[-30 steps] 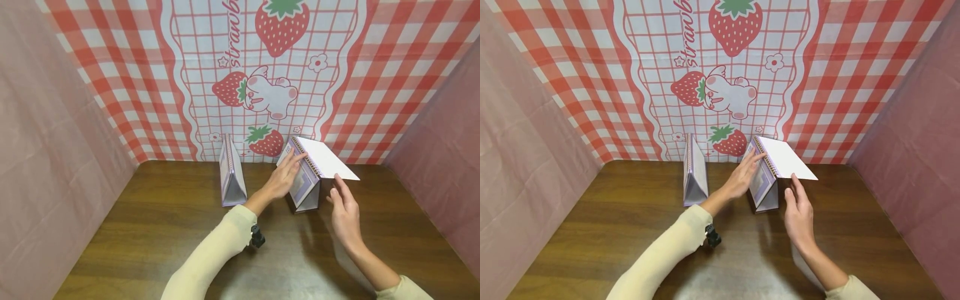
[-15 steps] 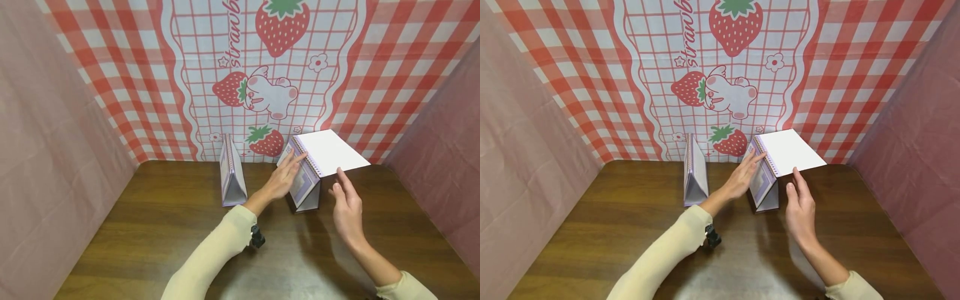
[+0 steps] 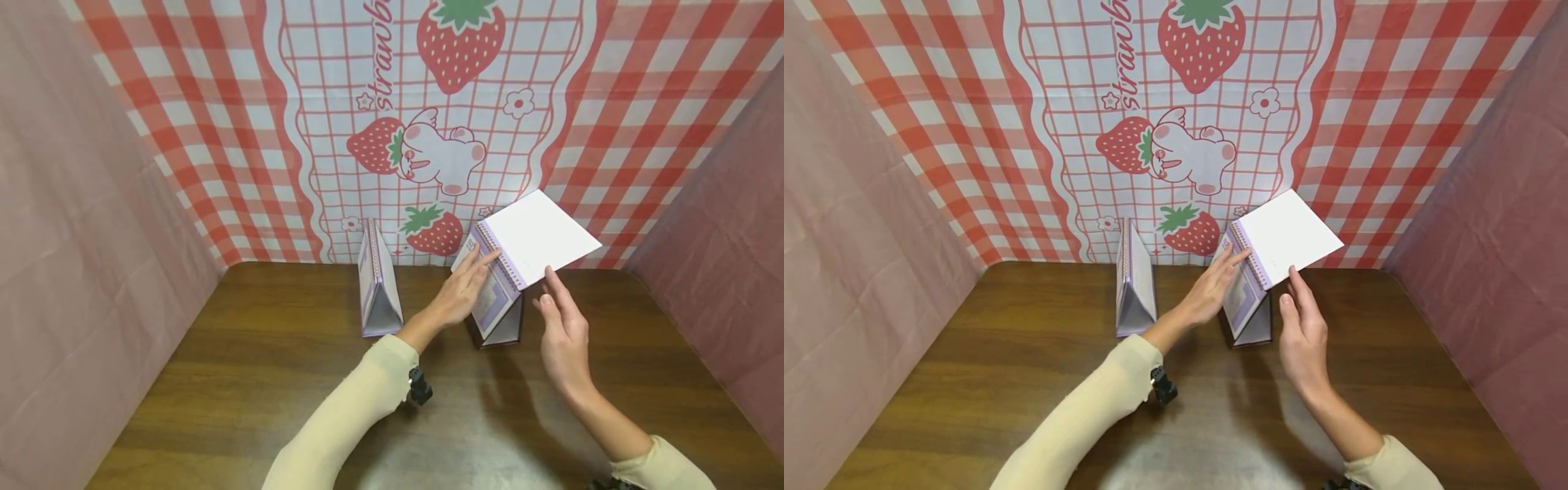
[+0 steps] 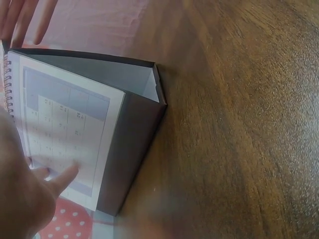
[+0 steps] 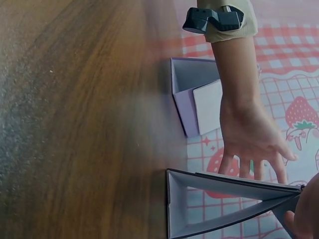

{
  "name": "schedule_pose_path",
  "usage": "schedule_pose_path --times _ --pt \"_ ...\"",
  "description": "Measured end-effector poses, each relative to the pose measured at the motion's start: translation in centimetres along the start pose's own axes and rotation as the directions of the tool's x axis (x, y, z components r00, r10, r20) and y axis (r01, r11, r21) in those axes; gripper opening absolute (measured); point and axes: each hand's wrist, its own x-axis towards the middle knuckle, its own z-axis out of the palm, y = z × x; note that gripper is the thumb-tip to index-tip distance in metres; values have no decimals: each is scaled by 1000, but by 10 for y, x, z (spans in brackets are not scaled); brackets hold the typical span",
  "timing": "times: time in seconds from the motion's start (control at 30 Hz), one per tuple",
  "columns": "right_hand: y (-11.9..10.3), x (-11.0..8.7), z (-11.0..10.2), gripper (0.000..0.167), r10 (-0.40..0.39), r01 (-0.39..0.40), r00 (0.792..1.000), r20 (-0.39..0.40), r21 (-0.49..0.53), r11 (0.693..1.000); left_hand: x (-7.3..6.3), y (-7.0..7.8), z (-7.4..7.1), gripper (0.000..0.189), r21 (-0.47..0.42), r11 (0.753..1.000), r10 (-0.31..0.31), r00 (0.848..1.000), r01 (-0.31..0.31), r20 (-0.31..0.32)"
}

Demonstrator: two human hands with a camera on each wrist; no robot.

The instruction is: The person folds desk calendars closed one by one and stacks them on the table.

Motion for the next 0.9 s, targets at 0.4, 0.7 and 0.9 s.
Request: schedule_pose_path --times 0.4,0.7,0.9 --pt "-7 2 4 50 -89 89 996 20 17 996 1 1 1 104 0 1000 -14 1000 14 2" --pt "-6 1 7 48 -147 146 988 46 26 989 0 0 0 103 -16 1000 -22 1000 22 5" --pt "-3 1 7 49 -187 187 981 48 3 982 -3 1 -4 96 -5 1000 -16 1000 16 -1"
